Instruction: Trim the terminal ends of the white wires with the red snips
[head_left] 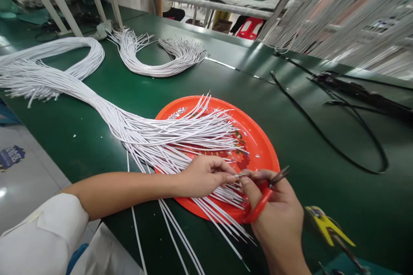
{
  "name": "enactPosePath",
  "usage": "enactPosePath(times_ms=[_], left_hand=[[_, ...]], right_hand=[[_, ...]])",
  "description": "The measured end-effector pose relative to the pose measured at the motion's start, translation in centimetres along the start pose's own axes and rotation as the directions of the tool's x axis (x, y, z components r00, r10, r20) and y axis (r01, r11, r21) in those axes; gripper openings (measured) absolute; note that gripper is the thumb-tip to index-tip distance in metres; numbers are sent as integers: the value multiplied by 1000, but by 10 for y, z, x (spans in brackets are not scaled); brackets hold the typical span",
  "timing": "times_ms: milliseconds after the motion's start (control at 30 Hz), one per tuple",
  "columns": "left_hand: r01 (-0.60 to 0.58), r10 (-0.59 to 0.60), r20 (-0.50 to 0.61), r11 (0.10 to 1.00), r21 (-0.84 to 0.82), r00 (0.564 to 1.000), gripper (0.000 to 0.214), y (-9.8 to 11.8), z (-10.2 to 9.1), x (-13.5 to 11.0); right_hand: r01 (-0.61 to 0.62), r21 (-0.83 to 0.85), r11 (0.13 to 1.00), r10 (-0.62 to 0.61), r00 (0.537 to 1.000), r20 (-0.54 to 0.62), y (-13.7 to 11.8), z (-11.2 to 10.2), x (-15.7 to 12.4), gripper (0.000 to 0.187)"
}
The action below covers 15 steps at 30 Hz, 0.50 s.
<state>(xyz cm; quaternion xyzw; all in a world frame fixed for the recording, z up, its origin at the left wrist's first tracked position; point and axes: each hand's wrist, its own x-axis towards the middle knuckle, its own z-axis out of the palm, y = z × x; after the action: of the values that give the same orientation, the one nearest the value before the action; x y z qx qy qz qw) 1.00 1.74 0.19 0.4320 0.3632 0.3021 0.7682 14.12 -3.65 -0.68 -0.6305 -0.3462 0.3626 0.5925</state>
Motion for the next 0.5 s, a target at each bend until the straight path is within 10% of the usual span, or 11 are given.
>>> enactPosePath(times_ms=[500], left_hand=[[43,-46,-64,997,-58,997,9,2,2,1]], right_hand=[[166,-41,985,-166,986,-4,-4,3,-4,32]])
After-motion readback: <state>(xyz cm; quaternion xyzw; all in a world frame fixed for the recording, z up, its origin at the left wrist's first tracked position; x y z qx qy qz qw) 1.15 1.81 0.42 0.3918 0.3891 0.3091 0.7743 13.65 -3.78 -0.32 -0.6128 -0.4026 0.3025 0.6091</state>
